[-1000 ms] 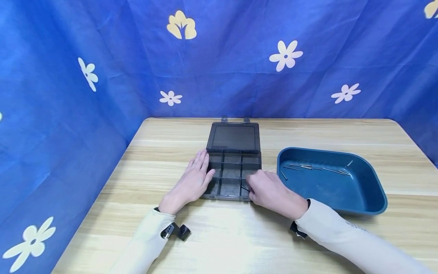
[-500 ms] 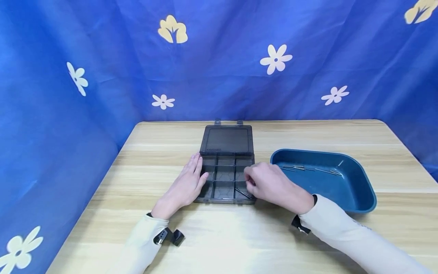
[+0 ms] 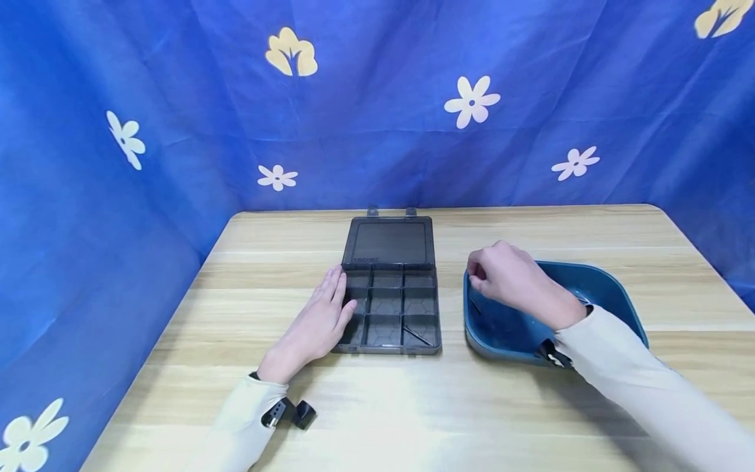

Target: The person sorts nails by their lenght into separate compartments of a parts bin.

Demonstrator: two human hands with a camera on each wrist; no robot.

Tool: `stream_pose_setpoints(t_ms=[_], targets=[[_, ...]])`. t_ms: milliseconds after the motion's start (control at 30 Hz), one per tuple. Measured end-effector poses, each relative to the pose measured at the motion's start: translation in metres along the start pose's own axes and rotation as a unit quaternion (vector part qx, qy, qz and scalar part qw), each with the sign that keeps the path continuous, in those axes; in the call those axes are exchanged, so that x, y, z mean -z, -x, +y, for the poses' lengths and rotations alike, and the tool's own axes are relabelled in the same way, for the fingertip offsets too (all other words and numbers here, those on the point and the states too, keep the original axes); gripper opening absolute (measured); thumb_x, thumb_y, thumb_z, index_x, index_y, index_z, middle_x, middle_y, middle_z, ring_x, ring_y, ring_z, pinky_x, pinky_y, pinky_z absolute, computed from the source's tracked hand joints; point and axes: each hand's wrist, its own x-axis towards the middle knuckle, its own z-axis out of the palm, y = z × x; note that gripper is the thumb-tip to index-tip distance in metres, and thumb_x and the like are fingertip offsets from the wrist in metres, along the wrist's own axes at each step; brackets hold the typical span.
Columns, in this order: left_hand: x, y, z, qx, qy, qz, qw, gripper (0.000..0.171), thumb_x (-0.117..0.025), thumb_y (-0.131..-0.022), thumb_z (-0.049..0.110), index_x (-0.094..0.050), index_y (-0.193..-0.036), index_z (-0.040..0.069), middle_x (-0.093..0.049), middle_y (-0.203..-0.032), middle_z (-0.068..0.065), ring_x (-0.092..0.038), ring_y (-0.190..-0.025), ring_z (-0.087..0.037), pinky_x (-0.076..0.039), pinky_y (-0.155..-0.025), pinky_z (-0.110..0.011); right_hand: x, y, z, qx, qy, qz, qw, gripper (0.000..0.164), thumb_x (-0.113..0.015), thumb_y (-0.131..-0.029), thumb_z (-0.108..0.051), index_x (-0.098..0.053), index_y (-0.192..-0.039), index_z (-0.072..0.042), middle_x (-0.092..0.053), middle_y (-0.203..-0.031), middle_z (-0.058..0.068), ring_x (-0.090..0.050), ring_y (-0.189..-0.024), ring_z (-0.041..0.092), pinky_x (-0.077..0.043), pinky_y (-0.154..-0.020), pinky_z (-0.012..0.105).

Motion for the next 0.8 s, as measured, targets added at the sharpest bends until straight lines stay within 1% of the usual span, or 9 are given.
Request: stream_pose_setpoints(t_ms=[167,300,433,567,633,700,800], targets=[[0.000,-0.005,0.001,-0.003,0.005,0.003,1.0000,0.063,-0.030,-0.106,0.033,-0.018,-0.147,-0.014,-0.011,-0.157,-0.028,-0.009,-0.145,-0.039,-0.016,-0.116,-0.051,0.005,0.004,0.020,-0.001,0.020,-0.031,0.999,0.012,-0.068,-0.081,-0.004,-0.066,-0.070,-0.010,-0.052,-0.058,-0.004,-0.046,-0.052,0.013,-0.038,-0.048,0.027],[0.000,-0.008,0.002,-0.006,0.005,0.001,1.0000,0.063,-0.031,-0.106,0.033,-0.019,-0.147,-0.014,-0.011,-0.157,-0.028,-0.009,-0.145,-0.039,-0.016,-0.117,-0.051,0.001,0.007,0.034,0.019,0.048,-0.051,0.997,0.018,-0.067,-0.079,0.000,-0.062,-0.065,-0.012,-0.051,-0.059,-0.004,-0.045,-0.052,0.013,-0.039,-0.047,0.027],[0.000,-0.009,0.003,-0.001,0.001,-0.001,1.0000,0.063,-0.032,-0.106,0.032,-0.019,-0.147,-0.014,-0.011,-0.157,-0.027,-0.008,-0.146,-0.039,-0.016,-0.117,-0.051,-0.006,0.008,0.046,0.042,0.062,-0.072,0.995,0.022,-0.067,-0.079,0.002,-0.061,-0.064,-0.012,-0.050,-0.058,-0.005,-0.043,-0.050,0.011,-0.038,-0.045,0.024],[-0.001,-0.015,0.005,0.000,0.000,0.000,1.0000,0.063,-0.031,-0.106,0.033,-0.019,-0.147,-0.013,-0.011,-0.157,-0.027,-0.007,-0.146,-0.038,-0.015,-0.116,-0.051,-0.011,0.008,0.056,0.055,0.076,-0.068,0.993,0.028,-0.067,-0.079,0.004,-0.058,-0.060,-0.014,-0.047,-0.054,-0.006,-0.041,-0.048,0.010,-0.036,-0.043,0.023],[-0.002,-0.017,0.006,-0.005,-0.001,0.004,1.0000,0.063,-0.030,-0.106,0.033,-0.019,-0.147,-0.013,-0.011,-0.157,-0.027,-0.007,-0.146,-0.038,-0.016,-0.116,-0.051,-0.014,0.007,0.059,0.057,0.089,-0.057,0.993,0.031,-0.068,-0.077,0.005,-0.054,-0.057,-0.015,-0.046,-0.052,-0.006,-0.041,-0.047,0.010,-0.038,-0.043,0.025],[-0.002,-0.017,0.007,-0.007,-0.004,0.008,0.9999,0.062,-0.031,-0.106,0.033,-0.021,-0.147,-0.014,-0.012,-0.156,-0.028,-0.009,-0.145,-0.039,-0.017,-0.116,-0.052,-0.020,0.006,0.060,0.062,0.099,-0.049,0.992,0.033,-0.070,-0.075,0.004,-0.051,-0.056,-0.016,-0.046,-0.052,-0.005,-0.042,-0.047,0.010,-0.040,-0.043,0.028],[-0.003,-0.011,0.007,-0.006,-0.007,0.013,0.9999,0.061,-0.034,-0.106,0.030,-0.024,-0.145,-0.015,-0.016,-0.155,-0.029,-0.014,-0.144,-0.042,-0.020,-0.115,-0.053,-0.033,0.006,0.058,0.068,0.096,-0.049,0.992,0.036,-0.070,-0.074,0.003,-0.048,-0.055,-0.017,-0.044,-0.052,-0.005,-0.041,-0.048,0.010,-0.040,-0.043,0.029]])
